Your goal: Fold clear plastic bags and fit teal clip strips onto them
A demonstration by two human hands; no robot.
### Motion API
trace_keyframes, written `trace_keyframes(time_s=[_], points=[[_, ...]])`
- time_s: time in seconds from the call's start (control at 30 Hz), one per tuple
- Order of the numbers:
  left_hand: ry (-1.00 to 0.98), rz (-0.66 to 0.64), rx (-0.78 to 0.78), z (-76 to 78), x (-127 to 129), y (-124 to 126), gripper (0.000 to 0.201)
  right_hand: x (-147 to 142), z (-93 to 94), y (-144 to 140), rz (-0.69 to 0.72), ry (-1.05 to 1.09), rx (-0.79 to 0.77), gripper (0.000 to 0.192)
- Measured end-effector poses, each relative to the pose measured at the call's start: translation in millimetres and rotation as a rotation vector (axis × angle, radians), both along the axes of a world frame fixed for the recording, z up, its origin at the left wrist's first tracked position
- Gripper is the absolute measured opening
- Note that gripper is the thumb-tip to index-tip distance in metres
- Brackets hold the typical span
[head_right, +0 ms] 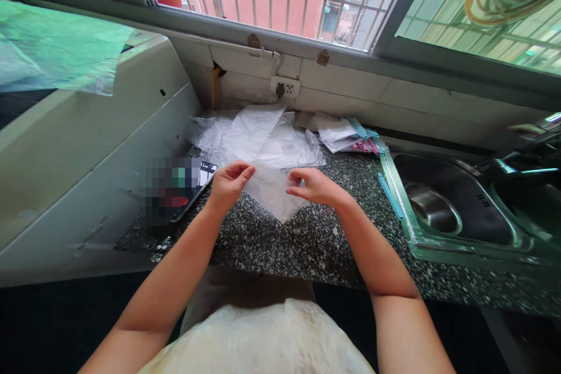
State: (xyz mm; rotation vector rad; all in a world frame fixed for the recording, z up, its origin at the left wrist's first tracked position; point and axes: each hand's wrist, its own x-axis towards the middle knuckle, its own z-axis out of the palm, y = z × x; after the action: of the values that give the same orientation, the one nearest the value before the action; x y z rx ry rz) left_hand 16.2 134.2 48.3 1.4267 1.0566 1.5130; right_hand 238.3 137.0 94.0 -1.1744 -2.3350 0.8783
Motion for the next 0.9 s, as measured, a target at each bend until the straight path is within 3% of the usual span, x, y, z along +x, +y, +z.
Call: trace_keyframes(time_s=[0.1, 0.17, 0.37, 0.9], points=[[0.045, -0.053, 0.014, 2.4, 1.9, -3.5, 0.023, 2.2, 3.4, -1.4, 0.031, 0.059, 0.033, 0.043], [0.085, -0.078, 0.029, 4.6, 3.6, -6.5, 0.023, -0.6, 4.2, -3.2, 0.053, 0.109, 0.066, 0.050], [0.173, -0.122, 0.092, 7.9, 5.9, -10.7, 0.022, -17.5, -0.8, -10.0, -0.003, 0.126, 0.157, 0.011], [0.135, -0.135, 0.030, 10.0, 5.2, -10.0, 0.029, -18.4, 3.5, -11.6, -0.020, 0.105, 0.119, 0.014]])
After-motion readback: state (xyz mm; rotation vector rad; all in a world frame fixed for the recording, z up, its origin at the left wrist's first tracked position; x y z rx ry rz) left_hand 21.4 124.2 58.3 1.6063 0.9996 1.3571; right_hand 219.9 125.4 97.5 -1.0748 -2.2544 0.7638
